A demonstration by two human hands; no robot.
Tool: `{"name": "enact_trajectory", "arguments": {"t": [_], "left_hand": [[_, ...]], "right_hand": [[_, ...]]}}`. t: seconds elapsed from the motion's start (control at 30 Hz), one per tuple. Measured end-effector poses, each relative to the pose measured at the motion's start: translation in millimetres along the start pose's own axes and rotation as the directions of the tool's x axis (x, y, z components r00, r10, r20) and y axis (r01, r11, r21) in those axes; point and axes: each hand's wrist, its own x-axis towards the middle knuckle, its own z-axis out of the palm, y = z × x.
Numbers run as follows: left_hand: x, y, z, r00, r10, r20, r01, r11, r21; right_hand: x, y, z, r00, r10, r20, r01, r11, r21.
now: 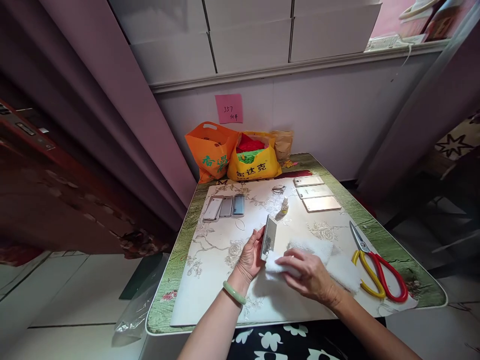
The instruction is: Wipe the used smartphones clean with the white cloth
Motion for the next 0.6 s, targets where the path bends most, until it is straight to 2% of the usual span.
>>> {"name": "enact_trajectory", "arguments": {"t": [0.07,0.13,0.2,0.27,0.3,0.37,0.47,0.53,0.6], "left_hand": [[1.0,0.5,-4.7,1.000,0.001,-0.013,-0.002,1.000,-0.029],[2.2,0.7,-9.3,0.999,0.015,-0.049,-0.017,0.999,-0.039],[2.4,1.7,-12.6,0.998,0.003,-0.059,-0.005,1.000,-0.031],[0.8,3.5,-14.3,0.998,-0.056,-0.033,0.055,0.998,-0.021],[-0.5,4.4,-14.5,0.996,-0.088,-0.015,0.088,0.996,-0.013],[-3.7,5.4,-14.1,0.990,-0.140,0.022,0.140,0.990,0.014],[-8.0,4.6,-12.3,0.979,-0.184,0.087,0.179,0.982,0.060],[-9.5,3.7,-11.3,0.974,-0.189,0.121,0.182,0.981,0.071],[-10.3,3.3,-10.8,0.974,-0.182,0.137,0.174,0.982,0.069]], "right_hand": [[6.2,4.1,-5.5,0.974,0.165,-0.157,-0.155,0.985,0.077],[16.3,9.3,-8.8,0.891,0.337,-0.303,-0.312,0.941,0.131],[30.2,13.9,-11.7,0.811,0.453,-0.371,-0.408,0.892,0.196],[46.3,16.8,-16.6,0.767,0.517,-0.379,-0.442,0.855,0.271],[54.3,17.5,-20.1,0.762,0.534,-0.367,-0.442,0.843,0.307],[68.6,17.9,-28.8,0.785,0.544,-0.295,-0.440,0.826,0.352],[80.6,18.0,-42.2,0.847,0.529,-0.051,-0.475,0.796,0.376],[80.3,19.0,-47.9,0.842,0.527,0.116,-0.522,0.742,0.421],[74.4,21.1,-49.5,0.815,0.537,0.217,-0.567,0.663,0.489]]}}
